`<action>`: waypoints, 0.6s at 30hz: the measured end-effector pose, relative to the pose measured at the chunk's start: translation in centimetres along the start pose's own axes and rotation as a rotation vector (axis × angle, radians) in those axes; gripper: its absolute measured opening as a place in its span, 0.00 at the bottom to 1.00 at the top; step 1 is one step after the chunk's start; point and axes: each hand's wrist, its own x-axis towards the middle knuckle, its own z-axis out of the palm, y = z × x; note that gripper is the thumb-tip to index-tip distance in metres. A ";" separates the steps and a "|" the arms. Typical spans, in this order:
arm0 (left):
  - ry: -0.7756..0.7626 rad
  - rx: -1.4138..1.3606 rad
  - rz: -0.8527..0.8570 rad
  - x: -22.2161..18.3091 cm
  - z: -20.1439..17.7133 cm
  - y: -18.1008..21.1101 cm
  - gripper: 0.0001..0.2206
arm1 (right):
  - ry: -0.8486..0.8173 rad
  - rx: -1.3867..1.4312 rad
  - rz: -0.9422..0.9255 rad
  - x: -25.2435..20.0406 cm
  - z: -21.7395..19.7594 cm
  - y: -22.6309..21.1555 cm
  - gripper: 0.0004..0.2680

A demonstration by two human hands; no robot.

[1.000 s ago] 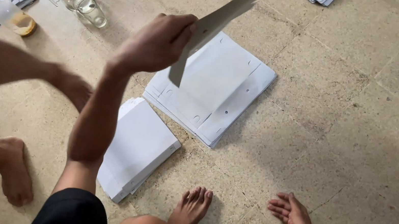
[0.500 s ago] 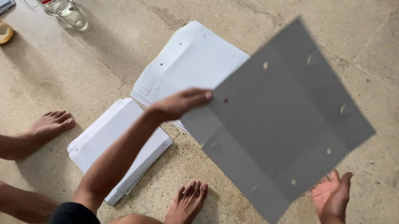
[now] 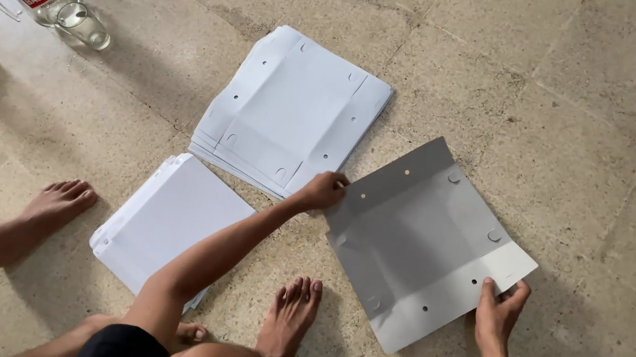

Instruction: Manually folding cardboard templates and tucking tabs to assemble boxes.

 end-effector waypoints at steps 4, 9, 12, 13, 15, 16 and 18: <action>0.106 -0.004 0.080 2.7 0.2 0.3 0.13 | 0.020 -0.056 0.087 -1.6 -0.6 -1.0 0.15; 0.217 -0.018 0.093 3.1 0.7 2.4 0.16 | 0.076 -0.297 -0.001 -2.7 -1.9 1.0 0.09; 0.284 -0.104 0.176 2.5 1.5 3.7 0.19 | -0.036 -0.283 0.172 -3.8 -2.4 -0.6 0.13; 0.287 -0.106 0.180 2.1 1.7 4.1 0.19 | -0.034 -0.283 0.168 -3.8 -2.5 0.0 0.13; 0.330 -0.190 0.255 1.3 2.0 5.0 0.27 | -0.090 -0.278 0.129 -4.1 -2.7 1.3 0.11; 0.326 -0.189 0.259 1.3 2.2 5.0 0.27 | -0.084 -0.277 0.130 -4.2 -2.7 1.9 0.11; 0.331 -0.334 0.317 1.5 2.9 5.1 0.27 | -0.078 -0.276 -0.074 -4.4 -3.1 3.3 0.11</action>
